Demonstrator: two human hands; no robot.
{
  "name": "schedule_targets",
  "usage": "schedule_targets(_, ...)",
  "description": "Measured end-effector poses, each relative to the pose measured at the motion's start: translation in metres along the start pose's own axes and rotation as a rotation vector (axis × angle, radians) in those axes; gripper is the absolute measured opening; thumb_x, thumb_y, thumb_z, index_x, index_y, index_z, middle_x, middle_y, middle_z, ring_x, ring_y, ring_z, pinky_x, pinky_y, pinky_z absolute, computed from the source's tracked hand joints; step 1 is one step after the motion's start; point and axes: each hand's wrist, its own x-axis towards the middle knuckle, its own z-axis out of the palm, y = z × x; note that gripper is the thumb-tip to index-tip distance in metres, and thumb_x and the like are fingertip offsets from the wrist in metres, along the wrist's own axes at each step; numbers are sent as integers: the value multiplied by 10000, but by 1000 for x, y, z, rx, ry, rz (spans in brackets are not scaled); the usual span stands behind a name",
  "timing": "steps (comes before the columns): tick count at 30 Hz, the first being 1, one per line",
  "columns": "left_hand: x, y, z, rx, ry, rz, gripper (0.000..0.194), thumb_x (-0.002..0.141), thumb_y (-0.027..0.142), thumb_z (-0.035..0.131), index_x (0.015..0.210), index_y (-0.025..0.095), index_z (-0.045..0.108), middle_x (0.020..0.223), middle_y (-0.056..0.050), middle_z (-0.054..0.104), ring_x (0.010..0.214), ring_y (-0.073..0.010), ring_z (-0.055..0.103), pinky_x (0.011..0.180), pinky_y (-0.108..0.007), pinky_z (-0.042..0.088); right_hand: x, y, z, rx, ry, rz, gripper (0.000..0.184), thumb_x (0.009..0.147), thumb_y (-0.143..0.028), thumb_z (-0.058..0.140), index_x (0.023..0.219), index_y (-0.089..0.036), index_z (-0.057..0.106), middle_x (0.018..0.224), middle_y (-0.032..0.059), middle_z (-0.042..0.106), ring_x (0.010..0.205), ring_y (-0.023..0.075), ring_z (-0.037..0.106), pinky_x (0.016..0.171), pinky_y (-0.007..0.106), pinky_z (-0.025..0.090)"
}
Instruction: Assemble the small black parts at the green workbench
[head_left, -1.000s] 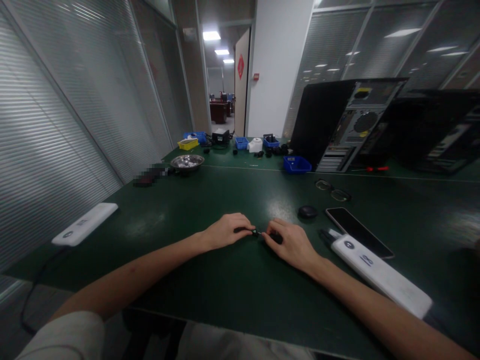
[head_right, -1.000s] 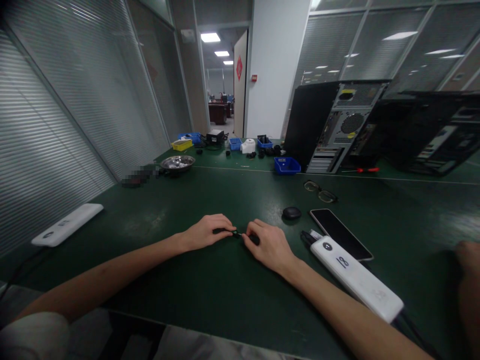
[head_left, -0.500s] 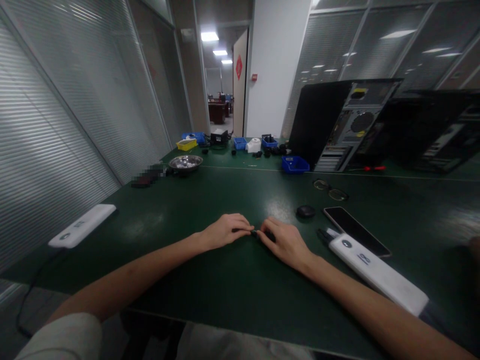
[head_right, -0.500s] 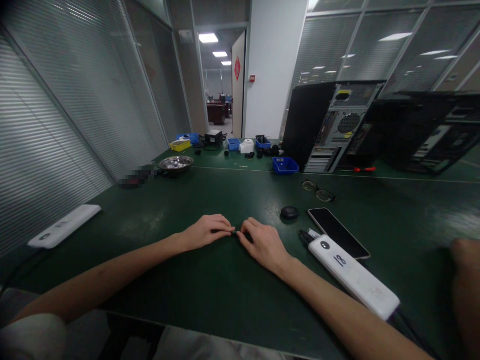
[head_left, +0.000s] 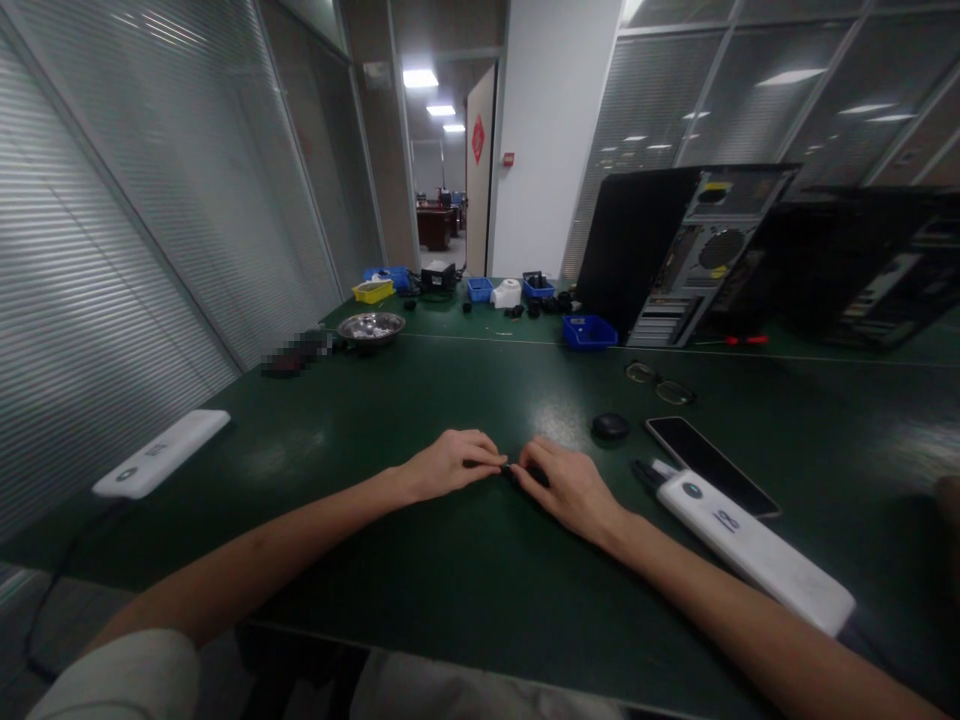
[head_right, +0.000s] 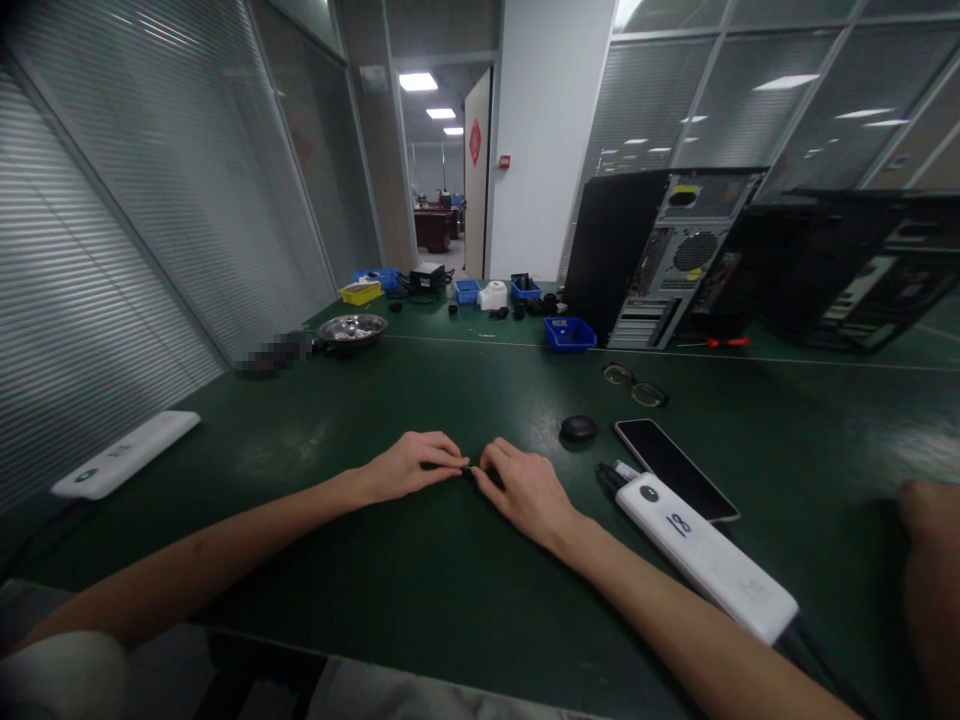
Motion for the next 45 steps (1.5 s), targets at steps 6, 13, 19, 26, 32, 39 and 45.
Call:
schedule_targets(6,0,5,-5,-36,-8,15,250,971,274,603,1174,206,733,1095,-81,695,976,-171,652,859,-303,509,0,-3,-1,41,22,-4,205,1015,-395,483,945,-231,584,915,5,627,726,146,571,651,281,382)
schedule_targets(13,1,5,-9,-55,-38,22,250,969,287,606,1169,211,736,1100,-85,689,968,-175,650,845,-307,511,0,-4,-3,63,11,-14,201,1010,-386,493,935,-229,593,907,9,630,741,149,581,671,280,401)
schedule_targets(19,1,7,-7,-69,-26,11,259,972,282,601,1190,225,728,1094,-74,689,966,-171,651,841,-296,508,-1,-4,-3,71,25,-5,193,1006,-382,499,934,-232,596,918,7,633,719,141,578,655,276,391)
schedule_targets(26,1,9,-7,-83,-16,4,261,971,283,604,1194,222,726,1097,-76,680,964,-170,644,839,-300,506,-1,-3,-1,88,36,-5,212,1013,-389,484,927,-227,590,912,12,628,721,142,572,658,273,393)
schedule_targets(32,0,9,-7,-48,-32,26,266,973,271,601,1204,217,721,1104,-80,672,981,-174,632,843,-300,496,-1,-5,-1,61,39,-6,209,1017,-389,481,930,-230,586,911,3,620,703,137,561,639,271,371)
schedule_targets(39,1,7,1,-83,1,4,247,968,263,609,1180,223,729,1109,-70,671,986,-170,632,849,-303,502,0,-4,-2,64,29,-21,196,1018,-366,472,952,-222,589,930,17,623,740,144,578,653,268,380)
schedule_targets(45,-1,8,-1,68,-50,52,293,992,259,561,1254,227,689,1139,-87,646,1048,-196,595,893,-331,489,0,-6,-1,45,19,-3,192,1015,-364,475,961,-228,599,936,12,628,742,145,587,658,276,384)
